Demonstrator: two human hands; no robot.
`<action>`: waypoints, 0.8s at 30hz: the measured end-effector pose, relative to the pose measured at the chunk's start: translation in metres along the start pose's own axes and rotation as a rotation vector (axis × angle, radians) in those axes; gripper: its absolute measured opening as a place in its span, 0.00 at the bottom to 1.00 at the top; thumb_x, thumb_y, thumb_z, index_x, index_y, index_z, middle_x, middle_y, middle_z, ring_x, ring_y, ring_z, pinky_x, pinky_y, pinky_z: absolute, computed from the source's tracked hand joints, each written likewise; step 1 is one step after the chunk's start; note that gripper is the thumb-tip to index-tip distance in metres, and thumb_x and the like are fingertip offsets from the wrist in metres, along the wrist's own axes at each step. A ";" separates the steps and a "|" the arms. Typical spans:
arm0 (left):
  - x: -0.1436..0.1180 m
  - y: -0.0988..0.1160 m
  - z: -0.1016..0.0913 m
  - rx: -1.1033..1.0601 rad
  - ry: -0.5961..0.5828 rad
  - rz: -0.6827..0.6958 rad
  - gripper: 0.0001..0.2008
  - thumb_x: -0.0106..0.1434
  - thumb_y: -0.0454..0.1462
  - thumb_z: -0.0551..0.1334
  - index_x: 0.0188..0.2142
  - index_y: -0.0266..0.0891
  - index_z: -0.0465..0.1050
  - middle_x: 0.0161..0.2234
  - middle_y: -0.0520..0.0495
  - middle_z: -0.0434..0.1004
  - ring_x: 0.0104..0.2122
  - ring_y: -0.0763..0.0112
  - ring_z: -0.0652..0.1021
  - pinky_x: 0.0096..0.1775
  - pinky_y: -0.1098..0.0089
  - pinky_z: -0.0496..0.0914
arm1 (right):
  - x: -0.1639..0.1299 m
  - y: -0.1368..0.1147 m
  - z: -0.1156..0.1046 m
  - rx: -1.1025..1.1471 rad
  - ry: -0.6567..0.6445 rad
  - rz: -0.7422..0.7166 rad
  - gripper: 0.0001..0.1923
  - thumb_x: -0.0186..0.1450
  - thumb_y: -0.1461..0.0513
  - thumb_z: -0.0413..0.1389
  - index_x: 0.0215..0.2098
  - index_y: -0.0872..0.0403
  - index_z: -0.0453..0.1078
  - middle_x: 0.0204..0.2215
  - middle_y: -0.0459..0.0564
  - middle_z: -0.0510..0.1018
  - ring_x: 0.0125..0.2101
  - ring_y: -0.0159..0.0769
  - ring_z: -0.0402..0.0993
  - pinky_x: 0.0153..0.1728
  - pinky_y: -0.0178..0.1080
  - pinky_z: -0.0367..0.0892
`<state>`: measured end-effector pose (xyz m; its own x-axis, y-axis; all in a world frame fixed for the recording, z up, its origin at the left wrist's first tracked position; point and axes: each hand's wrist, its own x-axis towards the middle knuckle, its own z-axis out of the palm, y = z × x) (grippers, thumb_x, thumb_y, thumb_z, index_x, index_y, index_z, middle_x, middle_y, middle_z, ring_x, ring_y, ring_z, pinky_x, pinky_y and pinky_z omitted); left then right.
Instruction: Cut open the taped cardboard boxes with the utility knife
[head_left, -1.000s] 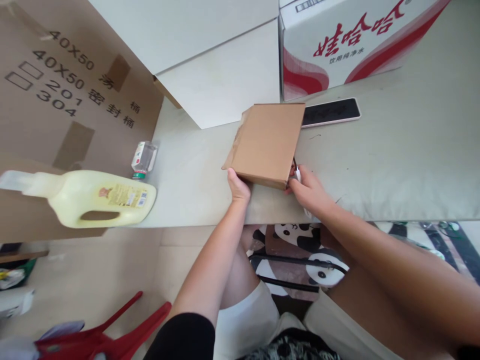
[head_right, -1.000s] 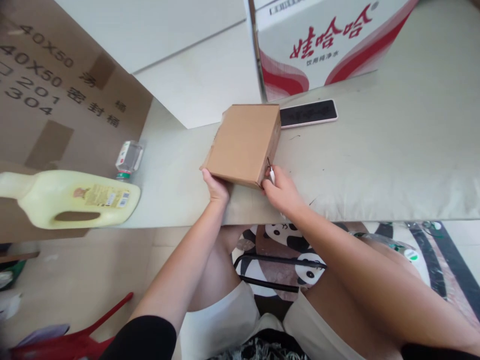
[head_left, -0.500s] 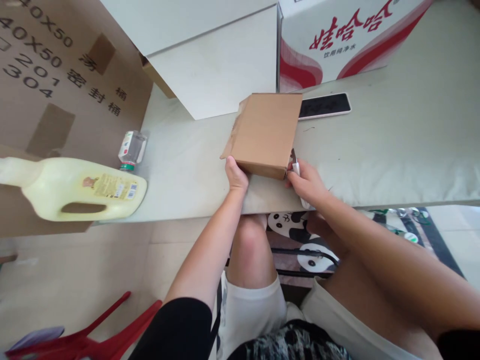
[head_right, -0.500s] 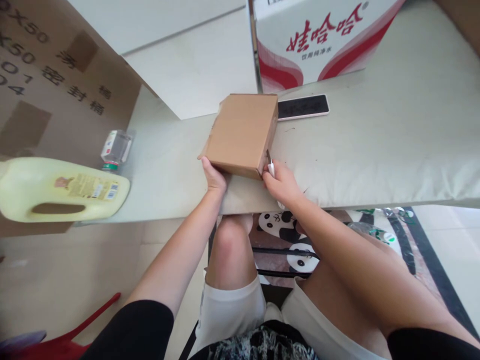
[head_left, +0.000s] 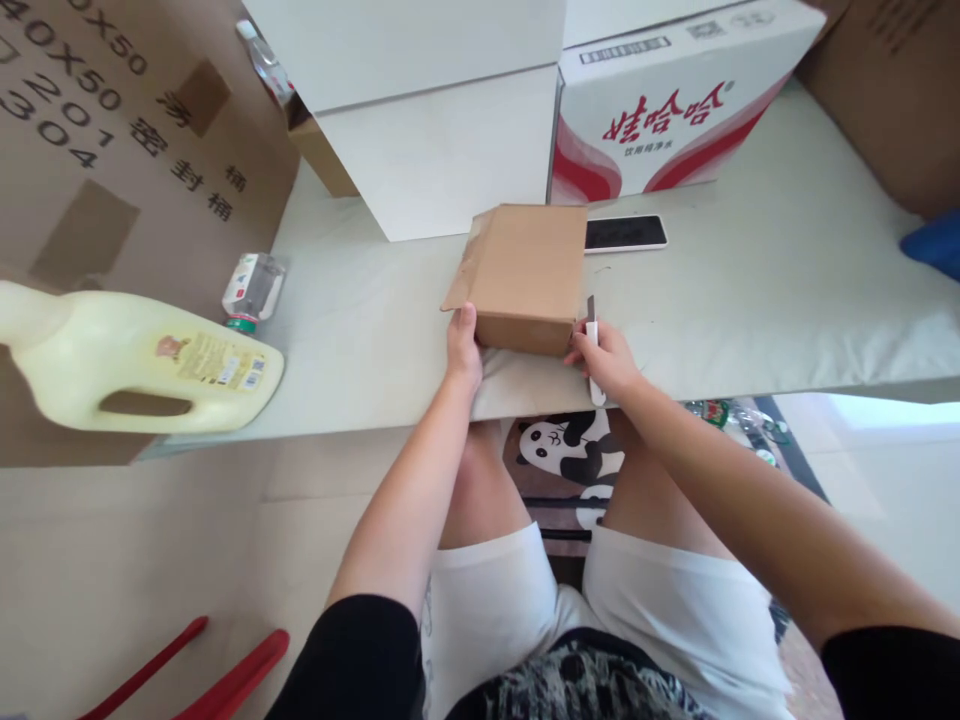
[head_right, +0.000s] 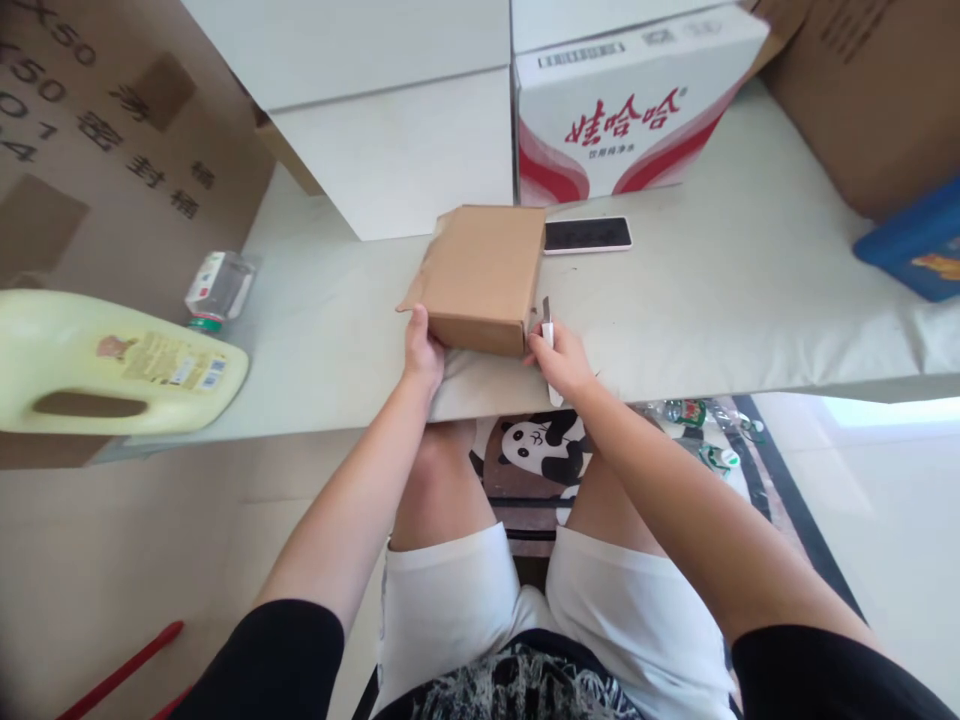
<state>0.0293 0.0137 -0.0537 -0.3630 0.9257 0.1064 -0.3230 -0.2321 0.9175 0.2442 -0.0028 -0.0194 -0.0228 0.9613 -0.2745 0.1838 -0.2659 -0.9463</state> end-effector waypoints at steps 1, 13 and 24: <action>-0.006 0.003 -0.003 -0.032 0.019 -0.008 0.38 0.50 0.67 0.65 0.45 0.40 0.78 0.54 0.36 0.80 0.67 0.50 0.67 0.68 0.56 0.58 | -0.002 -0.003 0.000 0.025 0.003 0.018 0.05 0.61 0.61 0.56 0.33 0.50 0.63 0.24 0.45 0.74 0.26 0.33 0.76 0.16 0.30 0.57; -0.046 0.033 -0.038 -0.297 0.030 -0.217 0.41 0.47 0.70 0.65 0.47 0.42 0.77 0.56 0.38 0.79 0.67 0.48 0.68 0.64 0.54 0.67 | -0.068 -0.026 0.003 0.294 -0.020 0.215 0.14 0.62 0.51 0.56 0.40 0.51 0.69 0.32 0.47 0.73 0.24 0.29 0.68 0.14 0.30 0.50; -0.040 0.044 -0.043 -0.283 0.000 -0.205 0.44 0.52 0.74 0.52 0.51 0.44 0.77 0.56 0.39 0.79 0.62 0.46 0.73 0.58 0.46 0.72 | -0.092 -0.048 -0.010 0.055 -0.145 -0.098 0.13 0.64 0.54 0.54 0.45 0.51 0.65 0.23 0.39 0.70 0.17 0.27 0.63 0.18 0.33 0.59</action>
<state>-0.0084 -0.0464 -0.0343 -0.2653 0.9617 -0.0689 -0.6185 -0.1149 0.7773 0.2476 -0.0773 0.0533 -0.1799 0.9635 -0.1985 0.1199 -0.1788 -0.9765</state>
